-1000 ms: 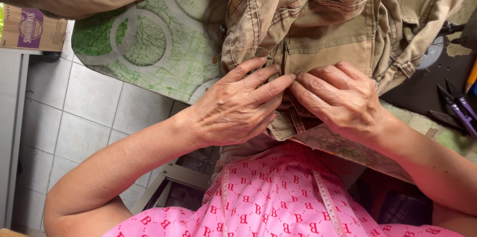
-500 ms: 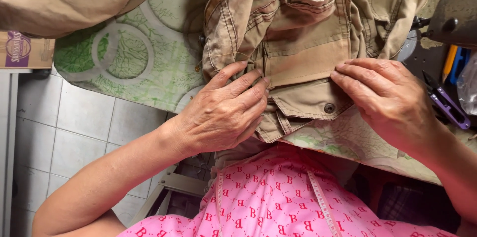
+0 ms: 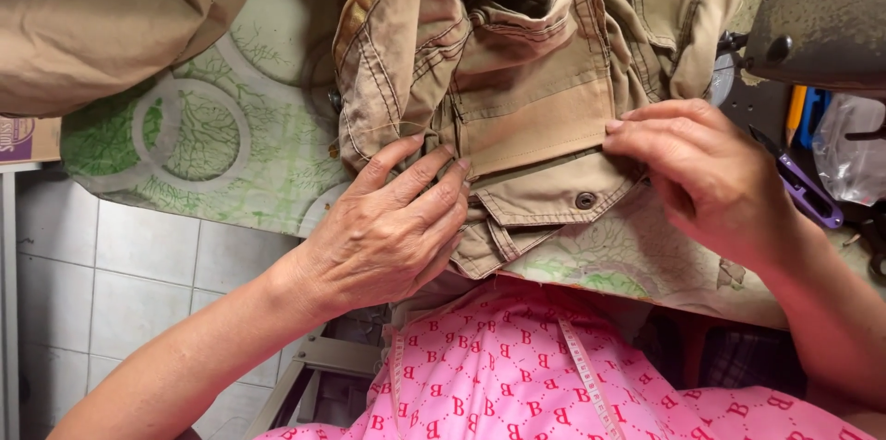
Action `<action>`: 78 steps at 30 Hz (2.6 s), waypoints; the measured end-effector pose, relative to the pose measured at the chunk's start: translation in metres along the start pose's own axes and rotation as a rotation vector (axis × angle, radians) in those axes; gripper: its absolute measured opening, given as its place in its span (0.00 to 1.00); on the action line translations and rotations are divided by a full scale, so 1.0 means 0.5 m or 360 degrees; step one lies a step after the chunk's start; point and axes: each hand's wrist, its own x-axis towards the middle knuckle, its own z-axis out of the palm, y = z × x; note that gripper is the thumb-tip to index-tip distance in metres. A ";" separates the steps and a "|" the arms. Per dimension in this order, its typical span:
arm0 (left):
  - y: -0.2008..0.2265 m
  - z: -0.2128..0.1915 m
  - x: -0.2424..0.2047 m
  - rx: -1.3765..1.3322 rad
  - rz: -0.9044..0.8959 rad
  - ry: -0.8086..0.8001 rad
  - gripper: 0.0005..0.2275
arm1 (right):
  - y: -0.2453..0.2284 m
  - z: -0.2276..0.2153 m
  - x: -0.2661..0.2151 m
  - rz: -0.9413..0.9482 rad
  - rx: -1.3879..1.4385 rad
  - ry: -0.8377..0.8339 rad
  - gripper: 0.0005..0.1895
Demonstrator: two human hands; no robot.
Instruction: The person mends a pair of trousers by hand using a small thread-cutting tool and thread.
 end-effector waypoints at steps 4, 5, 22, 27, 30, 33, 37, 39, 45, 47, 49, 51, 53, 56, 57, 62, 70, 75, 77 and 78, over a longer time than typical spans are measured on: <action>-0.002 0.001 0.003 -0.0035 -0.0005 0.0022 0.09 | -0.020 0.001 -0.001 -0.0052 -0.0200 -0.0041 0.17; -0.002 0.000 0.004 -0.0041 -0.0007 0.0032 0.09 | -0.023 0.000 0.000 -0.0057 -0.0222 -0.0037 0.17; -0.002 -0.008 0.006 -0.0168 -0.0080 0.0073 0.07 | -0.081 0.102 0.145 -0.0511 -0.0383 0.0004 0.08; -0.007 -0.009 0.008 -0.0192 -0.0034 0.0117 0.07 | -0.064 0.103 0.126 -0.0382 -0.0406 -0.0028 0.08; -0.009 -0.009 0.008 -0.0198 -0.0051 0.0124 0.08 | -0.036 0.111 0.111 -0.0315 -0.0297 -0.0060 0.16; -0.010 -0.007 0.007 -0.0202 -0.0058 0.0088 0.09 | -0.054 0.094 0.138 -0.0208 -0.0117 -0.0060 0.06; -0.005 -0.001 0.003 -0.0188 -0.0054 0.0054 0.10 | -0.052 0.096 0.138 -0.0216 -0.0102 -0.0045 0.08; -0.004 -0.002 0.005 -0.0195 -0.0066 0.0086 0.10 | -0.049 0.099 0.140 -0.0296 -0.0092 -0.0040 0.10; 0.000 -0.004 0.012 -0.0166 -0.0076 0.0079 0.09 | -0.048 0.079 0.139 -0.0346 -0.0214 -0.0022 0.04; 0.001 -0.001 0.011 -0.0187 -0.0082 0.0103 0.09 | -0.044 0.085 0.138 -0.0356 -0.0212 0.0006 0.05; 0.003 0.000 0.014 -0.0214 -0.0087 0.0127 0.09 | -0.043 0.088 0.140 -0.0361 -0.0209 0.0031 0.07; 0.007 0.000 0.018 -0.0215 -0.0147 0.0144 0.08 | -0.047 0.088 0.148 -0.0438 -0.0238 -0.0013 0.17; 0.011 0.001 0.023 -0.0198 -0.0164 0.0147 0.08 | -0.036 0.103 0.148 -0.0432 -0.0231 0.0026 0.14; 0.017 0.004 0.025 -0.0172 -0.0203 0.0157 0.07 | -0.028 0.111 0.150 -0.0452 -0.0193 0.0074 0.12; 0.019 0.004 0.026 -0.0169 -0.0222 0.0160 0.06 | -0.027 0.111 0.152 -0.0471 -0.0159 0.0084 0.14; 0.030 0.007 0.034 -0.0135 -0.0280 0.0238 0.04 | -0.012 0.119 0.147 -0.0473 -0.0141 0.0067 0.15; 0.037 0.012 0.042 -0.0173 -0.0365 0.0282 0.06 | -0.006 0.124 0.150 -0.0494 -0.0109 0.0140 0.05; 0.038 0.021 0.042 -0.0091 -0.0469 0.0264 0.08 | -0.006 0.124 0.153 -0.0507 -0.0064 0.0135 0.03; 0.039 0.026 0.041 -0.0068 -0.0480 0.0265 0.09 | -0.005 0.124 0.153 -0.0499 -0.0056 0.0137 0.03; 0.040 0.028 0.040 -0.0045 -0.0491 0.0269 0.10 | -0.006 0.124 0.153 -0.0491 -0.0051 0.0137 0.03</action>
